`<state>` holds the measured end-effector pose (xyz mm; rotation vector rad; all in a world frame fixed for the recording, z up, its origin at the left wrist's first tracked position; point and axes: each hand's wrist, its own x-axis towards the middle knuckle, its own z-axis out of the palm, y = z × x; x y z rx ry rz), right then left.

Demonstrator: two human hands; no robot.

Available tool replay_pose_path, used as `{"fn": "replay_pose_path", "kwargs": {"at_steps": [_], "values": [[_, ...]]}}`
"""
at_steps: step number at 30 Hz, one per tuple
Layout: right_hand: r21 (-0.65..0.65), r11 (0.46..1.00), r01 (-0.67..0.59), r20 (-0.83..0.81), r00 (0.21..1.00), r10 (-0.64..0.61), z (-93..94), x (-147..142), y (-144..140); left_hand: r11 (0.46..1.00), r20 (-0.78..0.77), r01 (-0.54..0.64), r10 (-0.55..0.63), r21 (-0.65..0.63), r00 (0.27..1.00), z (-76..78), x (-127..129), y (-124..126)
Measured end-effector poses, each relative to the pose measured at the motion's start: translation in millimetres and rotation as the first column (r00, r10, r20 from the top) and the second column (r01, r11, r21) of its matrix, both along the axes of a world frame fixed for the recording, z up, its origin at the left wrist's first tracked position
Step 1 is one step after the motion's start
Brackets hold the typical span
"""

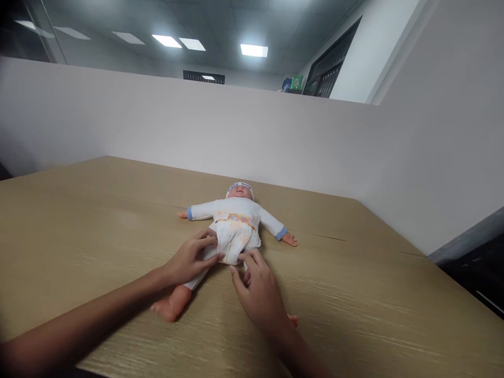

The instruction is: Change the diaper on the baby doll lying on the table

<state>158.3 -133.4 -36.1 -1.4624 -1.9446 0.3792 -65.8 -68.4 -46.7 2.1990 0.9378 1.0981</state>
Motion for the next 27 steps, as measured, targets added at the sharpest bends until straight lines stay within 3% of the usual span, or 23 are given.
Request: {"fn": "replay_pose_path", "kwargs": {"at_steps": [6, 15, 18, 21, 24, 27], "values": [[0.021, 1.000, 0.009, -0.034, 0.999, -0.008, -3.5, -1, -2, 1.000, -0.012, 0.014, -0.014, 0.026, 1.000, 0.5, -1, 1], [-0.081, 0.996, 0.026, -0.012, 1.000, -0.027, -3.0, -2, 3, 1.000, -0.065, 0.010, -0.008, 0.017, 0.998, 3.5, 0, 0], [-0.113, 0.992, 0.064, -0.145, 0.986, -0.080, -5.3, -2, 9, 0.997, -0.024, -0.044, 0.043, -0.064, 0.999, -3.5, 1, 4], [-0.089, 0.992, 0.088, -0.273, 0.956, -0.110, -5.8, 1, 13, 0.981, 0.143, 0.019, 0.009, -0.192, 0.990, -10.7, 3, 9], [-0.054, 0.987, 0.152, -0.265, 0.951, -0.161, -1.9, 7, 15, 0.954, 0.302, 0.082, 0.009, -0.288, 0.953, -15.7, 5, 12], [-0.064, 0.977, 0.204, -0.216, 0.953, -0.213, 3.6, 14, 14, 0.921, 0.365, 0.042, 0.112, -0.388, 0.924, -17.4, 2, 13]]}}
